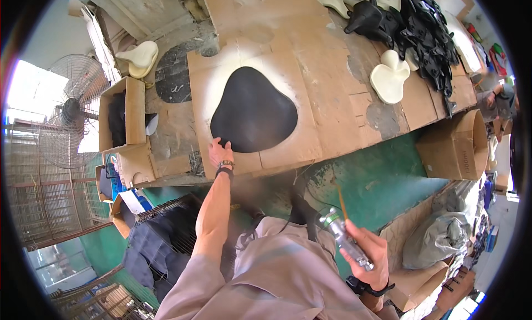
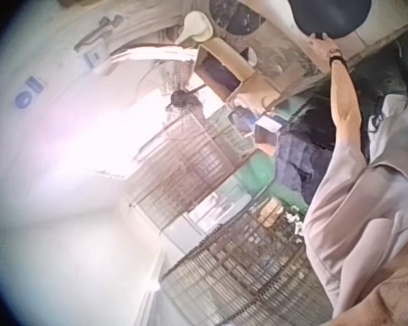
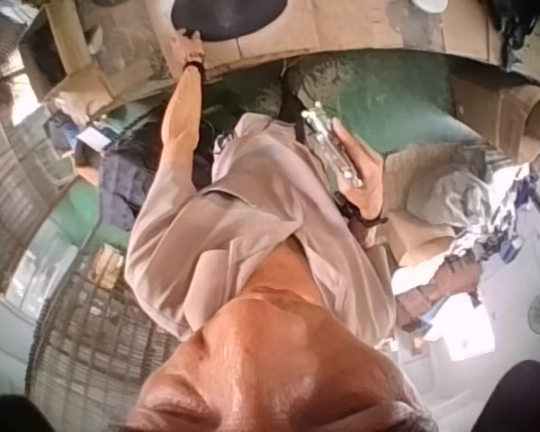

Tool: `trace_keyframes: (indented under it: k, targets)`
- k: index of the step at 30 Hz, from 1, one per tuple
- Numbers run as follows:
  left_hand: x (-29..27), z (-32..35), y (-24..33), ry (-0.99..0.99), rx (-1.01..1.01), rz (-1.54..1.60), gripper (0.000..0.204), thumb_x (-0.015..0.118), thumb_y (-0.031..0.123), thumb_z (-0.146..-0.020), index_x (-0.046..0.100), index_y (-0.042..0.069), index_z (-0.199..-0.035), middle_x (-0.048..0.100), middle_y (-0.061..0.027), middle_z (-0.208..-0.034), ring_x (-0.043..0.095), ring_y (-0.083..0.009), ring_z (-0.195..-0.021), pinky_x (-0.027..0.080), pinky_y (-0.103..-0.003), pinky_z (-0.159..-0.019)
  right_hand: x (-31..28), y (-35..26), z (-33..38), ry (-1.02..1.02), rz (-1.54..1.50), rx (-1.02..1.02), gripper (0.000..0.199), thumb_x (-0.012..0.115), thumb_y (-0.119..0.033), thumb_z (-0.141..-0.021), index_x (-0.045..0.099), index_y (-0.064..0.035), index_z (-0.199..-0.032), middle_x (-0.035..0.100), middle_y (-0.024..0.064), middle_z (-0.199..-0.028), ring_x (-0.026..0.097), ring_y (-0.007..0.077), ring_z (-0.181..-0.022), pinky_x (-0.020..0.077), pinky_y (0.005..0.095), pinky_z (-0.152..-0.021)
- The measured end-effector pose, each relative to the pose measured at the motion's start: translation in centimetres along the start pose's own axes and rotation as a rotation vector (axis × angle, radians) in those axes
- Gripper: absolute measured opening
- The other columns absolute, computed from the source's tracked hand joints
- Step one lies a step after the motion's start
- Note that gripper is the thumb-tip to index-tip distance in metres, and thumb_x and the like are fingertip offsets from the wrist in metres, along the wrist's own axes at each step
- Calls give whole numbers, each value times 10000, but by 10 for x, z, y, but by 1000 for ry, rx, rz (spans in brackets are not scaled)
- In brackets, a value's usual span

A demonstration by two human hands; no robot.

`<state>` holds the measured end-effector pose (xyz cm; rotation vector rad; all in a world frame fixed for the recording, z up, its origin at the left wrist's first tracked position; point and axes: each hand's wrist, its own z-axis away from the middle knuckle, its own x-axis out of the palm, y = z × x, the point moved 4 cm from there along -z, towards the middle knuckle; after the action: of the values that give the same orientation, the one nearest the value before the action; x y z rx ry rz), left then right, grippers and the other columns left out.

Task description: The person sprays a black object with a spray gun, then places it on a wire rack. Later, the person sits on the floor and handles similar black objects inside a cardboard box.

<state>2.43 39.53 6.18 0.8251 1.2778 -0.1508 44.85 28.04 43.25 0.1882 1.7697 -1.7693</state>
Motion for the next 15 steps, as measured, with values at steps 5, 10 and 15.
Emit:
trace_keyframes:
  k: [5,10,15]
  targets:
    - [-4,4,5,-2,-2,12,434,843,229,-733,654,172,-1120,613,-101,-1021,625,-317,-977,507,-431,-836,7,3,-24,-64,-48,-62,628,709,-69,-702,594,9,-1315,667,162,-882,649,299,-716,507,333,-662]
    - [-6,3,7,23,12,-10,403,839,195,-729,668,167,-1093,616,-89,-995,630,-304,-948,510,-420,-821,0,0,-57,111,-23,-79,580,726,37,-719,606,25,-1286,663,169,-870,635,279,-713,495,327,-659]
    - [-9,5,15,25,-8,48,345,819,145,-735,688,168,-1053,615,-74,-969,634,-287,-924,516,-413,-805,-6,2,-64,141,32,-76,544,716,29,-754,599,40,-1286,669,162,-897,629,281,-715,494,328,-665]
